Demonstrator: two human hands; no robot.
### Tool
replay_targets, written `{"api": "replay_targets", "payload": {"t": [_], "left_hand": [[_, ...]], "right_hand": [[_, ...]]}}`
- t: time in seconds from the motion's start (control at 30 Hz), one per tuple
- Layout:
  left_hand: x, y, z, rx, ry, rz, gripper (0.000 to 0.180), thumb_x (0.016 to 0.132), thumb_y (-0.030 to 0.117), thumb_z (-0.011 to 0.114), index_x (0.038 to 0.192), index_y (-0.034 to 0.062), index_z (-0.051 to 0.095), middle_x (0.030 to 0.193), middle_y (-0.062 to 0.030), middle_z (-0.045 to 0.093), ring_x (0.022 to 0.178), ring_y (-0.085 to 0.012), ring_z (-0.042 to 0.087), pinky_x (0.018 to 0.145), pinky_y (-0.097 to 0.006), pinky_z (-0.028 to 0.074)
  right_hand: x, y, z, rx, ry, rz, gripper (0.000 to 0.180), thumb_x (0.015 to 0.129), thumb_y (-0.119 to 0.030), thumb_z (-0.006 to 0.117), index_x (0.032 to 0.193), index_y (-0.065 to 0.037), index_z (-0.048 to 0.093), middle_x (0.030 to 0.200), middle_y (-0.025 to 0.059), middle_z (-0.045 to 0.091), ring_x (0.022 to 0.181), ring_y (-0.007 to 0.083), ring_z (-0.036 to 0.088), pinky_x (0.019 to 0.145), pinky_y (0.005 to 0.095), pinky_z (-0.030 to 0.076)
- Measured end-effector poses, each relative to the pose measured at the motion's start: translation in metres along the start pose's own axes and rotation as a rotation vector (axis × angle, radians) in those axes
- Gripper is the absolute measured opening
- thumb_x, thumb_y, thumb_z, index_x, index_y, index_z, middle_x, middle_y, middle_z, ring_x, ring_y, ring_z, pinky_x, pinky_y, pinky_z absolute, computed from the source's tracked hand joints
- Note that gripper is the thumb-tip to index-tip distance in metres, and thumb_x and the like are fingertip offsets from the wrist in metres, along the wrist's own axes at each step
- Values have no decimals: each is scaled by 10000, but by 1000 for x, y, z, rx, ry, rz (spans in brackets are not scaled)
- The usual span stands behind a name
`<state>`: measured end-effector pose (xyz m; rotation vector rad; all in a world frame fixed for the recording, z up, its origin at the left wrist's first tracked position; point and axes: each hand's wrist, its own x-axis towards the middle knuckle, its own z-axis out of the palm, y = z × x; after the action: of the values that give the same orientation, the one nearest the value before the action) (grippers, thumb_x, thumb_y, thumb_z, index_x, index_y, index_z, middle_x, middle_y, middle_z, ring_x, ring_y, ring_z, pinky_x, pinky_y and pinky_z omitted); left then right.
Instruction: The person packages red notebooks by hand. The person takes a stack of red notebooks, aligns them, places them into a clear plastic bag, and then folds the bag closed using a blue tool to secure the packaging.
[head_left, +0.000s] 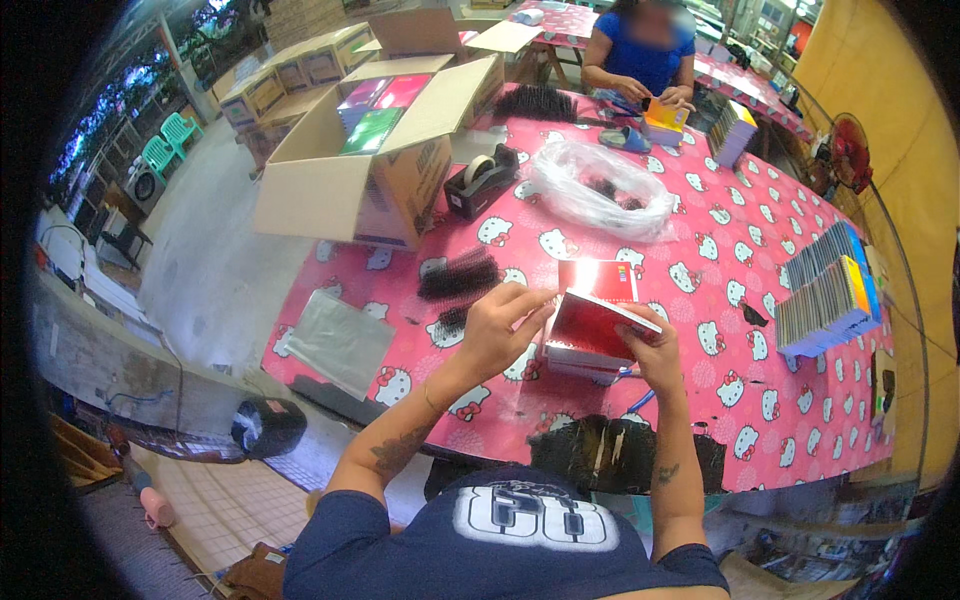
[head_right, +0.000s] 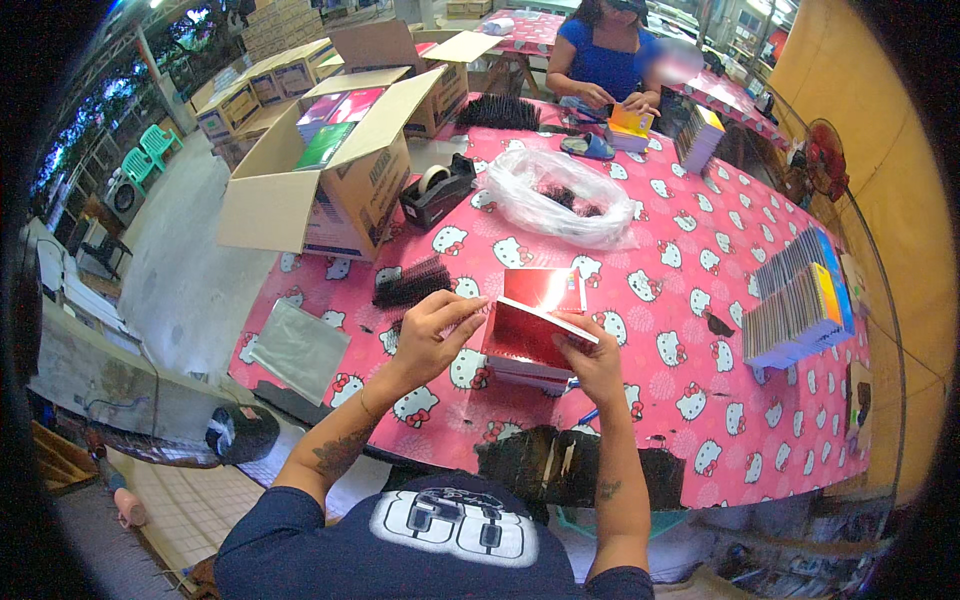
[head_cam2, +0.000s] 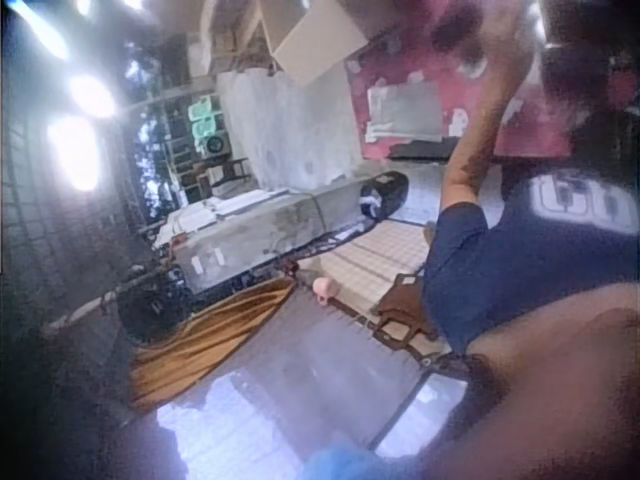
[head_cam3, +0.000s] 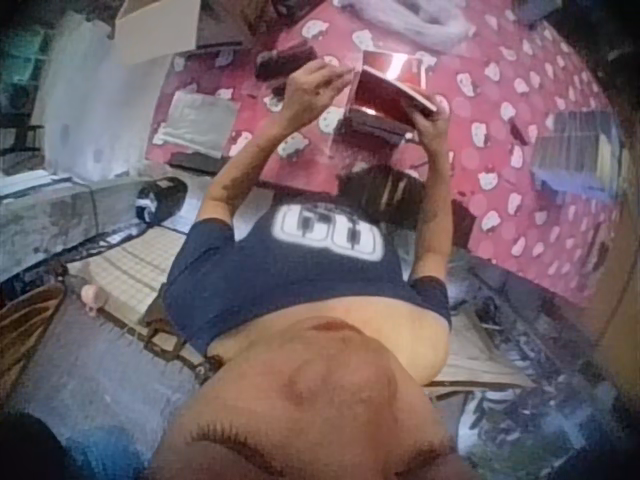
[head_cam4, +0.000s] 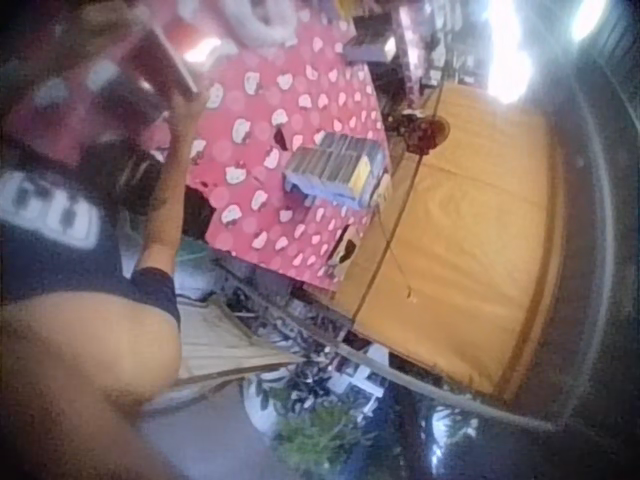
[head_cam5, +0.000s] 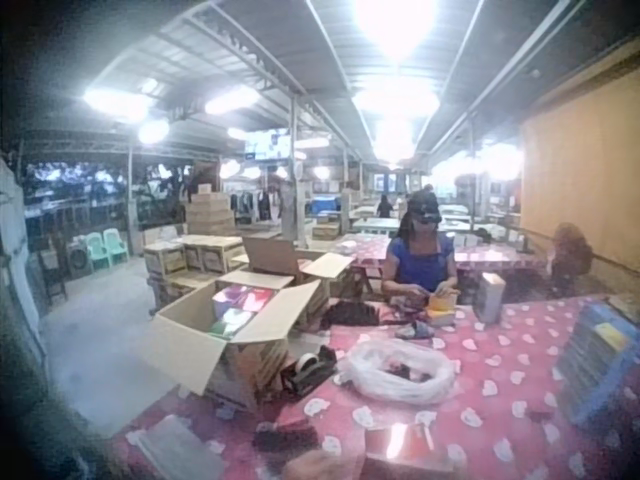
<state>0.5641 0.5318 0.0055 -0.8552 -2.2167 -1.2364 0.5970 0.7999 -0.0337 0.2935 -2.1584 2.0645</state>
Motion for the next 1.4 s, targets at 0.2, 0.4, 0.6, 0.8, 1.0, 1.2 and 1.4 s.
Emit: {"api": "replay_targets", "payload": {"t": [0.2, 0.4, 0.6, 0.8, 1.0, 1.2, 1.4], "left_hand": [[9, -5, 5, 15, 34, 17, 226, 880, 77, 710, 1102, 39, 723, 905, -123, 668, 723, -211, 647, 651, -322, 525], [30, -9, -11, -10, -220, 109, 284, 897, 103, 694, 1175, 53, 661, 910, -122, 637, 846, -271, 645, 680, -345, 528], [44, -18, -13, 22, -471, 61, 287, 930, 219, 652, 1192, 104, 632, 941, -111, 603, 891, -318, 639, 749, -400, 523], [56, -9, -13, 171, -495, 197, 224, 893, 223, 699, 1060, 97, 620, 927, -97, 617, 791, -310, 659, 662, -400, 530], [53, -14, 0, 70, -402, 205, 274, 906, 341, 663, 1018, 92, 639, 902, -84, 610, 805, -297, 651, 680, -398, 517], [31, 10, 27, 614, -121, 233, 545, 925, 445, 584, 1324, 78, 536, 1407, -129, 503, 1291, -285, 481, 1119, -578, 220], [27, -13, 13, 302, -271, 209, 310, 894, 269, 684, 1175, 151, 624, 1021, -29, 675, 978, -207, 650, 1092, -552, 304]], "right_hand": [[0, -7, -1, -27, -32, 14, 276, 905, 11, 679, 1179, -23, 679, 1065, 39, 710, 964, 90, 624, 874, 262, 502], [1, -7, -5, -71, -47, 42, 253, 902, 5, 687, 1153, -29, 689, 1030, 28, 712, 942, 82, 620, 847, 255, 502], [3, 0, -3, -8, -30, 39, 244, 899, 0, 693, 1140, -36, 691, 976, 14, 697, 902, 73, 609, 797, 257, 503], [-2, -6, -2, -41, -5, 69, 221, 891, -23, 712, 1110, -22, 688, 951, 15, 690, 884, 86, 621, 797, 262, 511], [-3, -13, 3, 43, -11, 76, 231, 880, 18, 691, 1108, -19, 689, 960, 12, 699, 884, 86, 630, 800, 257, 508], [-7, -7, 4, 21, 39, 63, 223, 880, 28, 686, 1099, -14, 692, 962, 12, 693, 890, 82, 623, 811, 247, 497], [-5, -6, 6, -98, 15, -17, 221, 899, -13, 698, 1120, -15, 691, 992, 45, 710, 892, 94, 624, 798, 256, 500]]}}
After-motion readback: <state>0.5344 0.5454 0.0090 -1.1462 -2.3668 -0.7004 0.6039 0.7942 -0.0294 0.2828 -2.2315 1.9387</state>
